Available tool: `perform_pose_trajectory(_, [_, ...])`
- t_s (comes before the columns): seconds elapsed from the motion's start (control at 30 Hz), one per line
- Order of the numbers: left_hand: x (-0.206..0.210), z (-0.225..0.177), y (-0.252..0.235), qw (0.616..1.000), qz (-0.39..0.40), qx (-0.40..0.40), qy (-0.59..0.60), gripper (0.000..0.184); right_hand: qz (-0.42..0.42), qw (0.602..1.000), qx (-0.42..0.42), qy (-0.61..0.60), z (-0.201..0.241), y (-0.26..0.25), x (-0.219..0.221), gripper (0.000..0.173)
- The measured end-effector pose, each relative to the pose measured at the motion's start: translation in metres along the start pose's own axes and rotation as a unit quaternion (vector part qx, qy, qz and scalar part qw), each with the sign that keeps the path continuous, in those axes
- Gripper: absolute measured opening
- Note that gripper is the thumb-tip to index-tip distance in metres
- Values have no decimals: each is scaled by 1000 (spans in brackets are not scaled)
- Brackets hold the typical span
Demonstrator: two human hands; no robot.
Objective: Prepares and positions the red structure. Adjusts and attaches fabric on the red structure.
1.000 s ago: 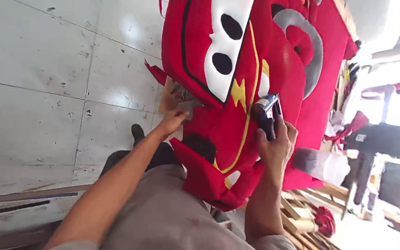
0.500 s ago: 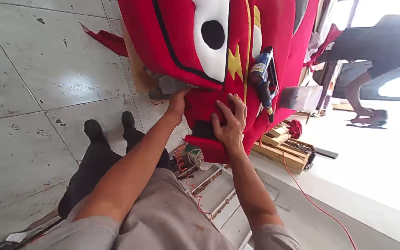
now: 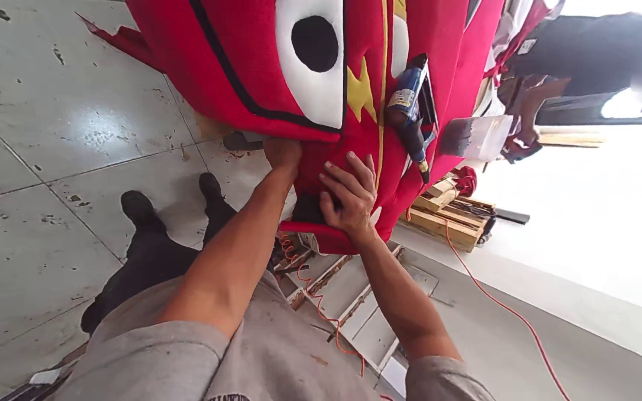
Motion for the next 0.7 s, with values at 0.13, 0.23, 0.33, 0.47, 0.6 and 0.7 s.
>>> perform_pose_trajectory(0.13, [10,6,-5,998,-18,47,25,48,3,1000,-7,-19,-1,0,1,27])
perform_pose_trajectory(0.23, [10,7,-4,996,-20,82,7,43,-10,999,-11,-39,-3,1,0,27])
perform_pose_trajectory(0.33, [6,-1,-4,995,-12,78,-61,43,-46,997,9,-56,-6,1,-1,26])
perform_pose_trajectory(0.47, [-9,-4,1,998,-10,22,-66,31,-56,994,73,-51,-7,-12,-13,27])
perform_pose_trajectory(0.6, [-24,-1,3,999,-38,-15,-19,32,41,995,93,4,-13,-32,-23,45])
perform_pose_trajectory(0.7, [-9,-2,-1,996,-67,41,-34,24,111,991,70,24,-20,-27,-13,57])
Point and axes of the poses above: each hand's wrist, its own y-axis away from the middle knuckle, its own x-axis out of the palm, z = x × y, the point moved 2 cm from there along -y, towards the middle knuckle, and after that the axes turned 5 degrees about -z, right-handed, at the moved point
